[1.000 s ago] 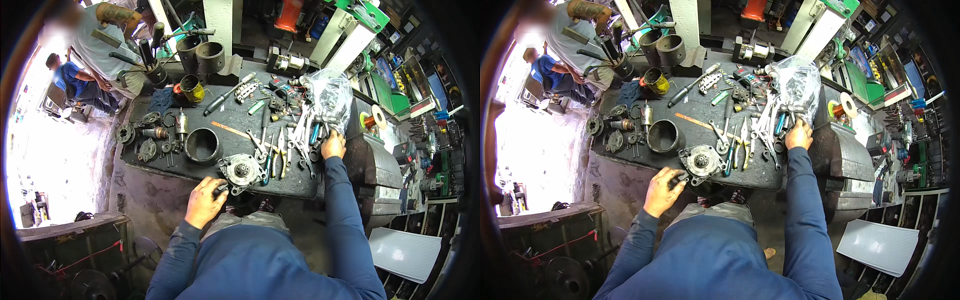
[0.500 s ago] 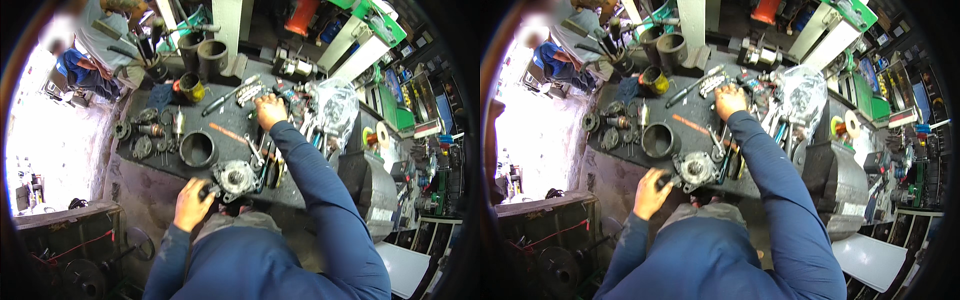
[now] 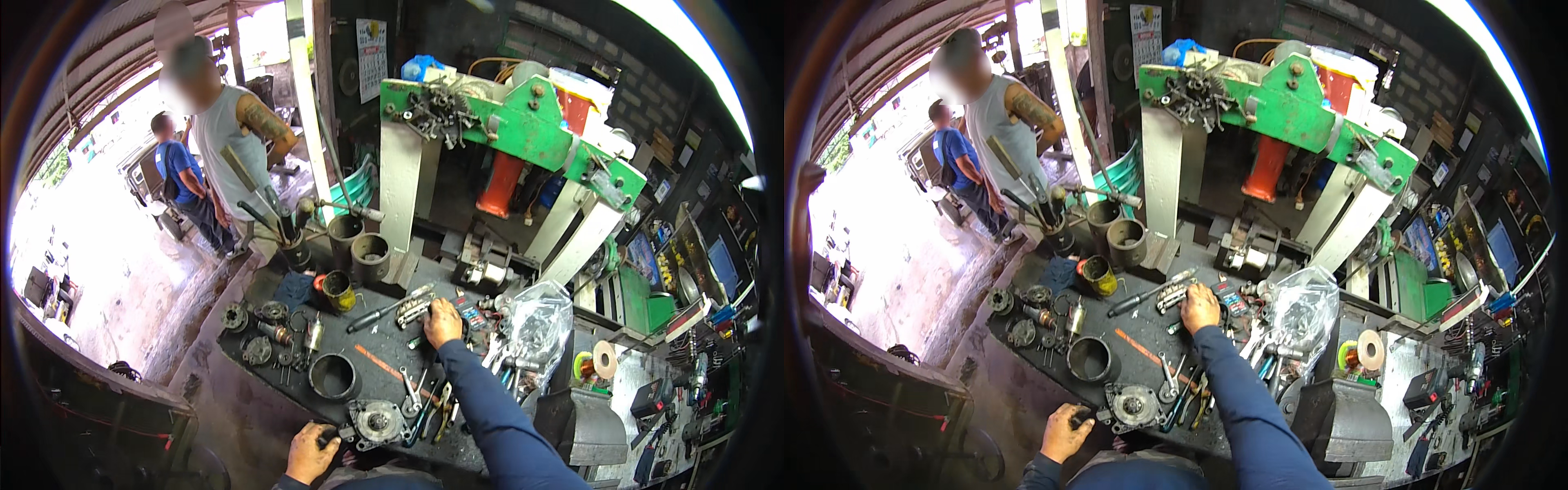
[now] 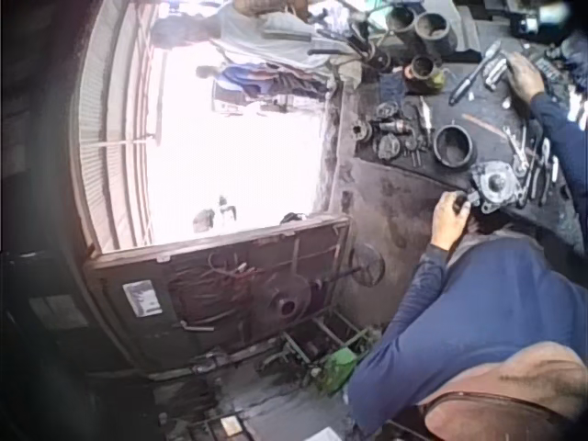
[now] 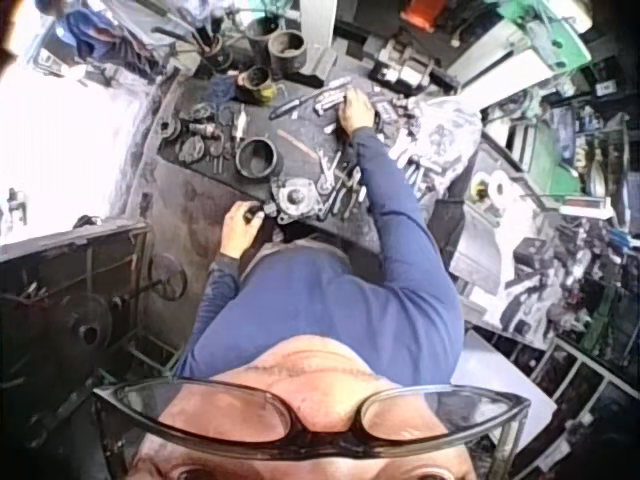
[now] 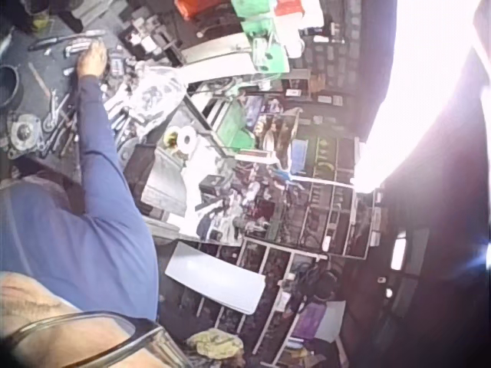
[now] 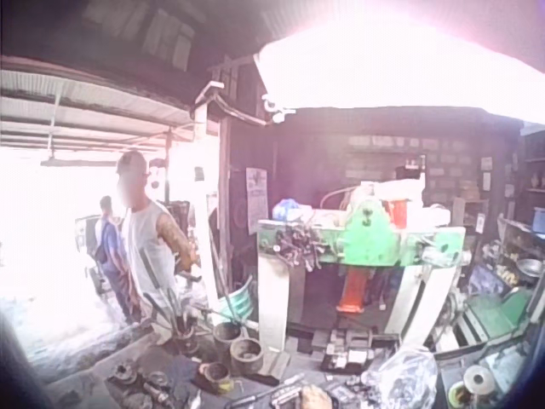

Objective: The person assembles small mechanical components on a cluttered workbench. They use pliers and a screwdriver to fit and secure parts, then place the assembled unit on the table.

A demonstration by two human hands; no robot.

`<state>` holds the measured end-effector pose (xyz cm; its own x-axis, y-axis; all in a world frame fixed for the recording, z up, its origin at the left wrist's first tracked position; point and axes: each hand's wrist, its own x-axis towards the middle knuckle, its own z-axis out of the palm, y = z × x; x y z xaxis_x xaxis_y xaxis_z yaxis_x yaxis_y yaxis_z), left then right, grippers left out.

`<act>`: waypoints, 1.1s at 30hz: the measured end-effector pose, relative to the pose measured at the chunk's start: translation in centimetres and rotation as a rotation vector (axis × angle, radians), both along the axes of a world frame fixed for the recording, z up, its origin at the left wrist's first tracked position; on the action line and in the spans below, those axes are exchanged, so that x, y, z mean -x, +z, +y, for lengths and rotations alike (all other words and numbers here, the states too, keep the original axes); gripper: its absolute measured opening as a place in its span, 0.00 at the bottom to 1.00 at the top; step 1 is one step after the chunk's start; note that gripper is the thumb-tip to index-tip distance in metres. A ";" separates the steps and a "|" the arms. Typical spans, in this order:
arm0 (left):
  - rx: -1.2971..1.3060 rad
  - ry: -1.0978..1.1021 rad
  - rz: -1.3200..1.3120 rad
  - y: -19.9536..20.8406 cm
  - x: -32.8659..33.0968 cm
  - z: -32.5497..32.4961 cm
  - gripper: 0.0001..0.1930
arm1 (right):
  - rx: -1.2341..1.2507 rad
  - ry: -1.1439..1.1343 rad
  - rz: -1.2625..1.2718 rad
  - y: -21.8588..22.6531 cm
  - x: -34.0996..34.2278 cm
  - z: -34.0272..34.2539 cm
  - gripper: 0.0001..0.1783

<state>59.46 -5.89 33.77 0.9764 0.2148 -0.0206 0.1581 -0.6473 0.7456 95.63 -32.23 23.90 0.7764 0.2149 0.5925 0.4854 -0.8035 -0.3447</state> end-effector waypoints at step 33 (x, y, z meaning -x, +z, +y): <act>0.306 -0.639 -0.109 2.2 -9.7 1.8 0.08 | -0.593 -0.233 0.575 12.3 36.2 -0.4 0.09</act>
